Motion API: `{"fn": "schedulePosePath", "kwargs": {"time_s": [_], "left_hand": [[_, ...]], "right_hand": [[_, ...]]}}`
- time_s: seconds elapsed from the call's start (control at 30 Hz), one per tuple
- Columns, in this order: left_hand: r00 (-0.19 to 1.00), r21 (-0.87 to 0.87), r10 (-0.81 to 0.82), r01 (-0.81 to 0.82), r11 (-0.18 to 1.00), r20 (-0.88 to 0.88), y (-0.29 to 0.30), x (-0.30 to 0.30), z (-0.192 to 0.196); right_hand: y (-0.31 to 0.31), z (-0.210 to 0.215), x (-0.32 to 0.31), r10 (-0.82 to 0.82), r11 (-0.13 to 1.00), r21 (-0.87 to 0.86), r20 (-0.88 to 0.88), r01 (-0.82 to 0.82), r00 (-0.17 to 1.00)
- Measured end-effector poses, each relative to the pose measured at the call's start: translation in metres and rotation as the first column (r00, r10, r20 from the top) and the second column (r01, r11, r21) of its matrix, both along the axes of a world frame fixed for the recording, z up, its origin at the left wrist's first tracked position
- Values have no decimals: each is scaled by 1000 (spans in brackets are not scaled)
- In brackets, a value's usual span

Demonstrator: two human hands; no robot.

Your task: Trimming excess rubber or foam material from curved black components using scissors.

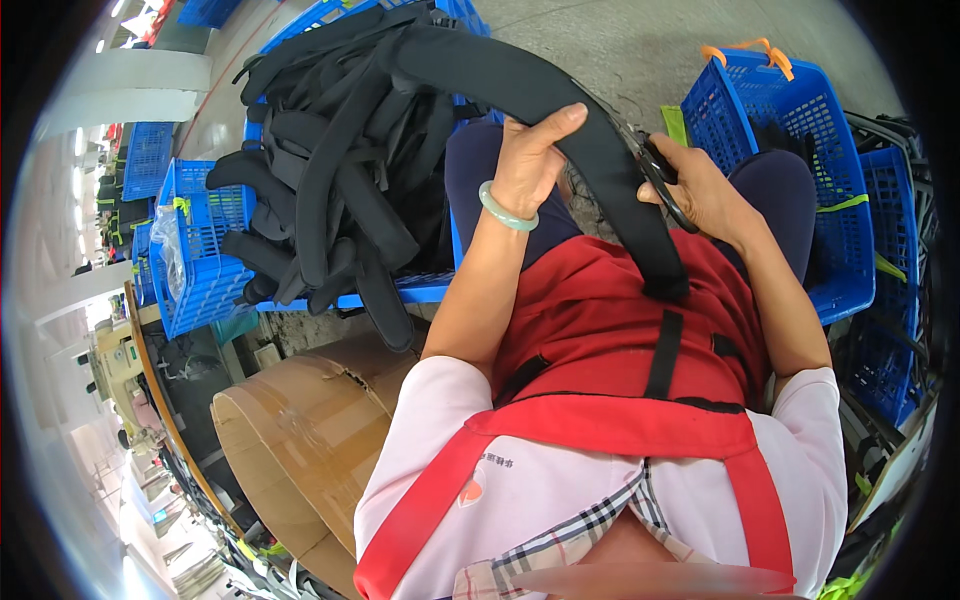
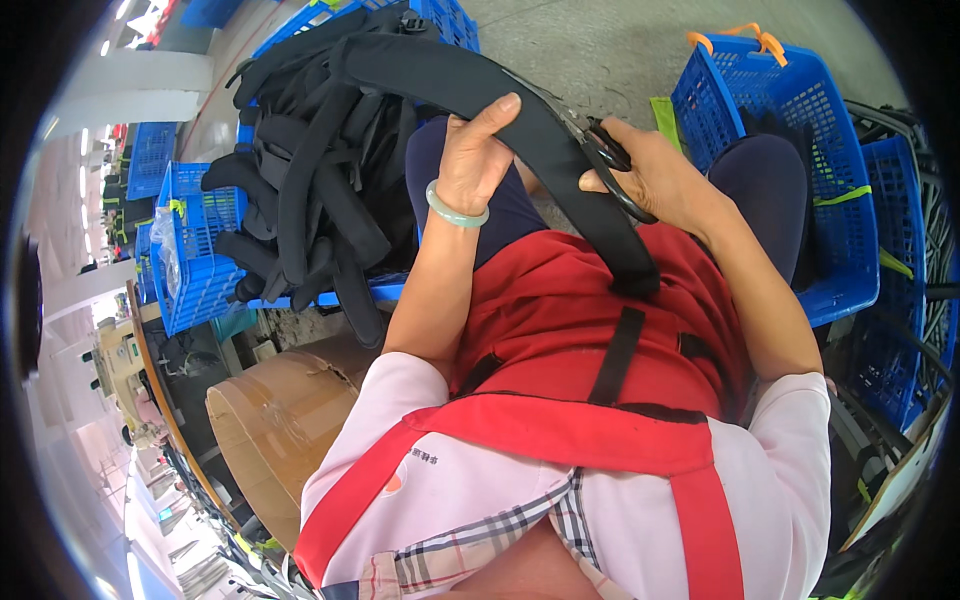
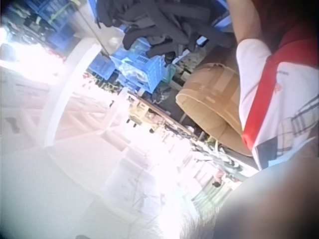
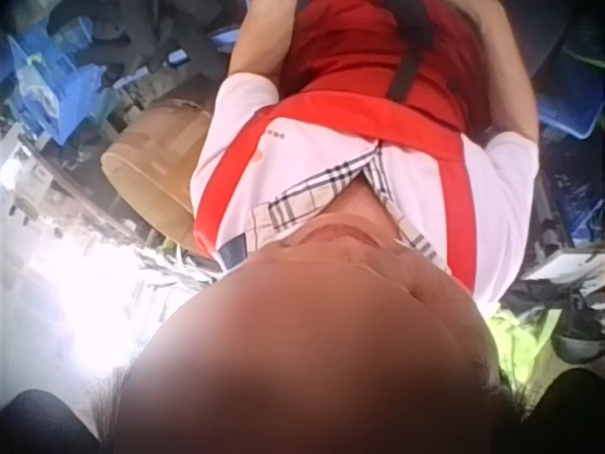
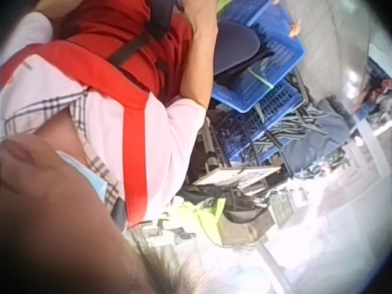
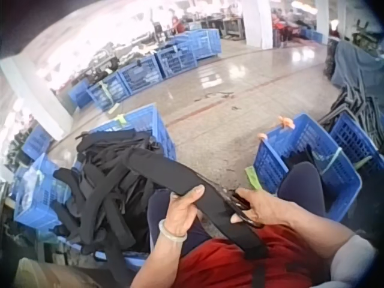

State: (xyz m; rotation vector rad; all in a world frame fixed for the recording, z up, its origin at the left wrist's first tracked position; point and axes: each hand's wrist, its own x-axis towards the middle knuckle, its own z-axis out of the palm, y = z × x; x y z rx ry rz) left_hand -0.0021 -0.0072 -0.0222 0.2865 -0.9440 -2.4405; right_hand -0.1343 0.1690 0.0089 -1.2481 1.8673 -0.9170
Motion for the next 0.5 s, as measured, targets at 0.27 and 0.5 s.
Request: {"fn": "schedulePosePath", "kwargs": {"time_s": [0.27,0.5], "left_hand": [[1000,-19,-8,8,1000,-20,3,2,2],[996,-72,-76,73,995,-40,2,4,-2]], "right_hand": [[-3,5,-5,30,997,-72,14,-29,999],[-8,19,-11,64,998,-1,23,-64,998]]}}
